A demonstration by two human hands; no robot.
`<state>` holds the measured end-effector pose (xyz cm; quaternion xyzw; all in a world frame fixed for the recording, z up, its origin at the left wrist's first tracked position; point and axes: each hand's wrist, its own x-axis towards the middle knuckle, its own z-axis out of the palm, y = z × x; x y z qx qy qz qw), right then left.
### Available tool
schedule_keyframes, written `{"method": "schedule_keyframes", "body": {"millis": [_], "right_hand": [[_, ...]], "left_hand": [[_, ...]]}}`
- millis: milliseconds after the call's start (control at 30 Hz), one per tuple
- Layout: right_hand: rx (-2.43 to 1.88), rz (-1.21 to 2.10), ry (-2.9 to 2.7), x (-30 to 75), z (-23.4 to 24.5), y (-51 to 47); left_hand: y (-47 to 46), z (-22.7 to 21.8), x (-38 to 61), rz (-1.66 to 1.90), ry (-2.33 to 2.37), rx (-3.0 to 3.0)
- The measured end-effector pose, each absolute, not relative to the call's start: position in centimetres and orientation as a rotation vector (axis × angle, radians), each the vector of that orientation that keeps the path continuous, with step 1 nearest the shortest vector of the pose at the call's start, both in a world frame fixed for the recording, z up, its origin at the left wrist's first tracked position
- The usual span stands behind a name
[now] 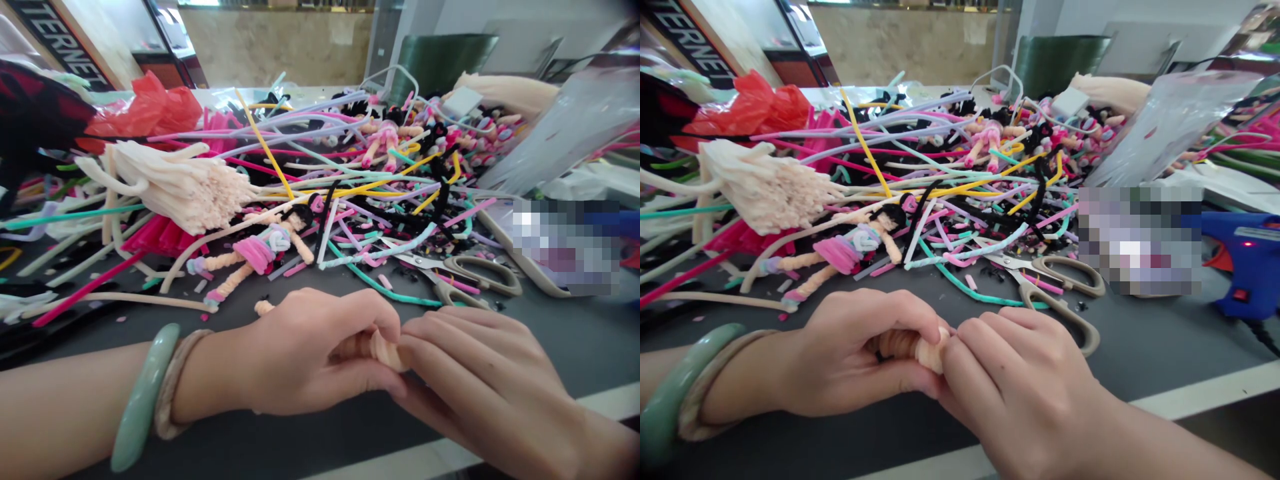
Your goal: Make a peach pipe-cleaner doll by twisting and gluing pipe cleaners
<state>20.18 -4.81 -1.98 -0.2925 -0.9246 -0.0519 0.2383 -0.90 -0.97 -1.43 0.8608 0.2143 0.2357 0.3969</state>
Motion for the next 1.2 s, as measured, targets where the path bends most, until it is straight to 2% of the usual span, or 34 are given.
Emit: {"method": "schedule_keyframes", "body": {"millis": [367,633,1200], "right_hand": [[-0.783,-0.187,-2.533,20.09,-1.87,-4.76],[-0.835,-0.240,-2.547,20.23,-2.17,-4.61],[-0.831,-0.214,-2.554,20.23,-2.51,-4.63]], "left_hand": [[-1.07,-1.42,-0.83,0.604,0.581,2.157],[-1.15,-1.06,-0.55,0.577,0.748,2.345],[-1.06,-1.80,-0.38,0.747,0.639,2.482]]}}
